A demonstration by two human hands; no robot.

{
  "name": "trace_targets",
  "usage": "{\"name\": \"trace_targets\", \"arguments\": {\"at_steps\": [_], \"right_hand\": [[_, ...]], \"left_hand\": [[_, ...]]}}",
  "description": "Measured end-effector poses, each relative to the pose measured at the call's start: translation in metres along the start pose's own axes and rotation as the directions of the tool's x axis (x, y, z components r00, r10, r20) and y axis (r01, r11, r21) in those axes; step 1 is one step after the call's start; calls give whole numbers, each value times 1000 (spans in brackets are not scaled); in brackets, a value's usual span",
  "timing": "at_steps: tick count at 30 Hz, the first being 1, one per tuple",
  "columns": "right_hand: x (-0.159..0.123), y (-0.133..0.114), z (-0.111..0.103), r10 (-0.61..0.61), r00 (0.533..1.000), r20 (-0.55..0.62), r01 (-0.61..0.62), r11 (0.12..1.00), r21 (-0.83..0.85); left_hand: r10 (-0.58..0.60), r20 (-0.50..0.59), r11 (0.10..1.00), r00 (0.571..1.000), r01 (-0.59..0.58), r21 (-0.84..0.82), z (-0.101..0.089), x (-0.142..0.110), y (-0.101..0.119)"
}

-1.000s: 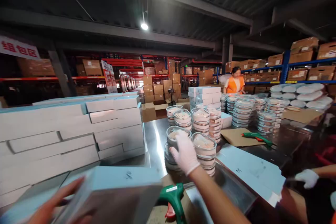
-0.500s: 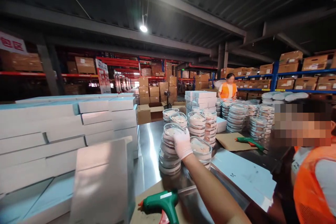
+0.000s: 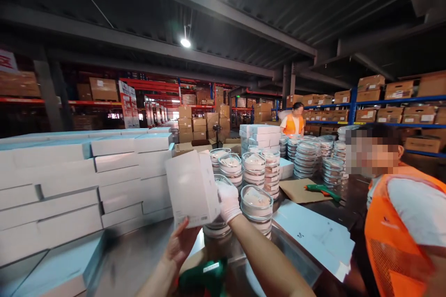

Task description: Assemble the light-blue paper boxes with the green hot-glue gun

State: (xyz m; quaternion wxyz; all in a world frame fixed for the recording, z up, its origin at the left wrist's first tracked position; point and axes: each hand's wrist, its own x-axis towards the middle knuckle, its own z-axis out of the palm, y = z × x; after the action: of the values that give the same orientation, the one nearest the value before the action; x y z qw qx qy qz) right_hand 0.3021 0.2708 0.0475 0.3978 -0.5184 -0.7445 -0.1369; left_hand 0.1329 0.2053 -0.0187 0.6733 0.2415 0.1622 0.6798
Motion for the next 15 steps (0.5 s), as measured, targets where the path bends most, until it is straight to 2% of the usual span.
{"name": "trace_targets", "arguments": {"at_steps": [4,6,8,10,12,14,15], "right_hand": [[9,7,-30,203,969,-138,-175,966,190],[13,8,-57,260,944,-202,-200,940,275],[11,5,-91,279,928,-248,-182,918,352],[2,-3,-128,226,945,-238,-108,899,425],[-10,-18,-163,119,980,-157,-28,871,490],[-24,-42,-189,-74,997,14,54,839,541],[-31,-58,-197,-192,974,124,94,832,547]], "left_hand": [[50,27,997,998,-51,51,-12,-13,-2],[100,23,991,995,-101,91,-24,-25,7],[156,7,976,988,-156,154,-45,-38,24],[237,-16,925,971,-221,310,-73,-55,45],[325,-48,833,944,-262,488,-104,-76,66],[394,-78,744,916,-268,612,-128,-102,78],[411,-98,721,906,-258,643,-136,-116,79]]}}
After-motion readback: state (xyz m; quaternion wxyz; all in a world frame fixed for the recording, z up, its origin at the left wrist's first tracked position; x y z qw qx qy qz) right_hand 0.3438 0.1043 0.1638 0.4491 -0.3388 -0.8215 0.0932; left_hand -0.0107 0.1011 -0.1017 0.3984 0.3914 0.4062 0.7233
